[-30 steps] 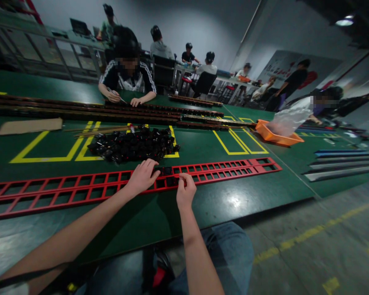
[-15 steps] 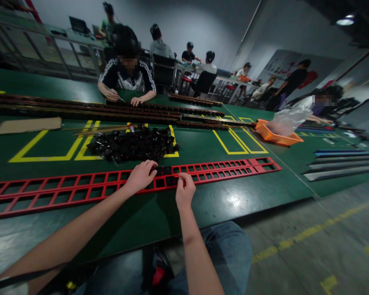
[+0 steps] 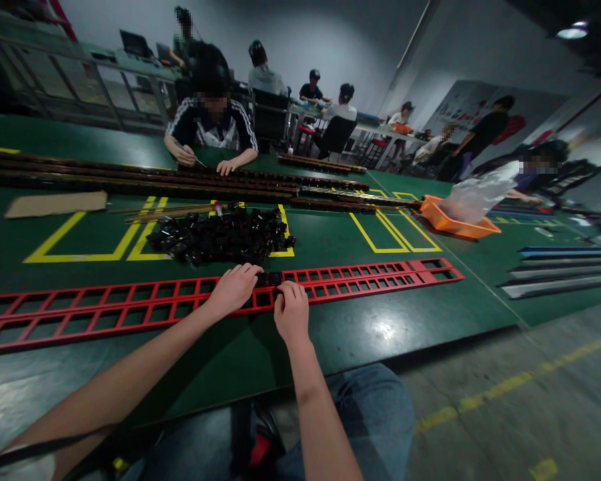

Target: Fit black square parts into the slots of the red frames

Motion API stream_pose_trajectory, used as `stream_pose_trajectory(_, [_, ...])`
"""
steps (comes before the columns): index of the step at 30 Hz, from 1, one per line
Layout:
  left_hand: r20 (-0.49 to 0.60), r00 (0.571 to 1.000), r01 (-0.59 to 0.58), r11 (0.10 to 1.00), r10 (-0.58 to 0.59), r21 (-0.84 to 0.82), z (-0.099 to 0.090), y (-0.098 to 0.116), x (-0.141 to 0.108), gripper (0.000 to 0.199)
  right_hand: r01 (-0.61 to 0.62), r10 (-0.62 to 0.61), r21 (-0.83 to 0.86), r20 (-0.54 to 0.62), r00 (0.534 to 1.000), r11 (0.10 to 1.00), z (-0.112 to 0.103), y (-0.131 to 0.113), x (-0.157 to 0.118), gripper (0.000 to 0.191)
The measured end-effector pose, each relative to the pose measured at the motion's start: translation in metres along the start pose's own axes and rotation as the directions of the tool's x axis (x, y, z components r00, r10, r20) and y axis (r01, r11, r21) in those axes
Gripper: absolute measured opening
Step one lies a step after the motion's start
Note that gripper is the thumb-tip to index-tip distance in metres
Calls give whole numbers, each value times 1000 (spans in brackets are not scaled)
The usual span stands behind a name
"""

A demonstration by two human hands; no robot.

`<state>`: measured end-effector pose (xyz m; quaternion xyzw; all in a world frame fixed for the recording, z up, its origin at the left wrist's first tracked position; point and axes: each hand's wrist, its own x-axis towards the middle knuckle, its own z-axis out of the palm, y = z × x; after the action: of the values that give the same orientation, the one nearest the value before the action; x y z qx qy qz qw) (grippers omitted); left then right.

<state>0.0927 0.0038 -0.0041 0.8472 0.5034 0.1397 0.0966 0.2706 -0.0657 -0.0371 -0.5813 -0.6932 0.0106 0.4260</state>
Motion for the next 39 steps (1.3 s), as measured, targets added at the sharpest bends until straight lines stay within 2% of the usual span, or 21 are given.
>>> stream_pose_trajectory(5, [2,999,53,995,-53,-82,0,1,4,28,4,-4,5,-13,1000,1000,1,3,0,22])
stream_pose_trajectory(8, [-2,998,65,993,-66,-95,-8,-10,6,25,-4,4,4,-9,1000,1000,1,3,0,22])
stream_pose_trajectory(11, [-46,990,138,990,-136,41,-26,-37,2,33,-12,12,15,-10,1000,1000,1,3,0,21])
stream_pose_trajectory(14, [-181,951,288,932,-251,219,-44,-72,-13,40,-14,15,36,-18,1000,999,1,3,1,21])
stream_pose_trajectory(16, [-226,920,373,893,-320,253,-50,-91,-26,45,-26,27,53,-23,999,998,1,3,1,21])
stream_pose_trajectory(19, [-205,912,400,883,-356,248,-51,-103,-38,46,-49,51,69,-30,998,996,1,3,1,21])
stream_pose_trajectory(24, [-169,921,381,903,-351,197,-46,-98,-37,35,-56,59,93,-35,998,994,0,2,0,21])
stream_pose_trajectory(31, [-196,929,346,923,-312,168,-41,-98,-35,31,-75,81,112,-51,995,991,0,4,-1,19])
stream_pose_trajectory(36, [-103,985,146,987,-139,66,-33,-99,-33,44,-80,85,120,-40,996,990,-1,3,0,19])
stream_pose_trajectory(39, [-88,987,135,991,-136,-13,-30,-102,-32,40,-77,82,121,-36,996,990,-1,4,0,19])
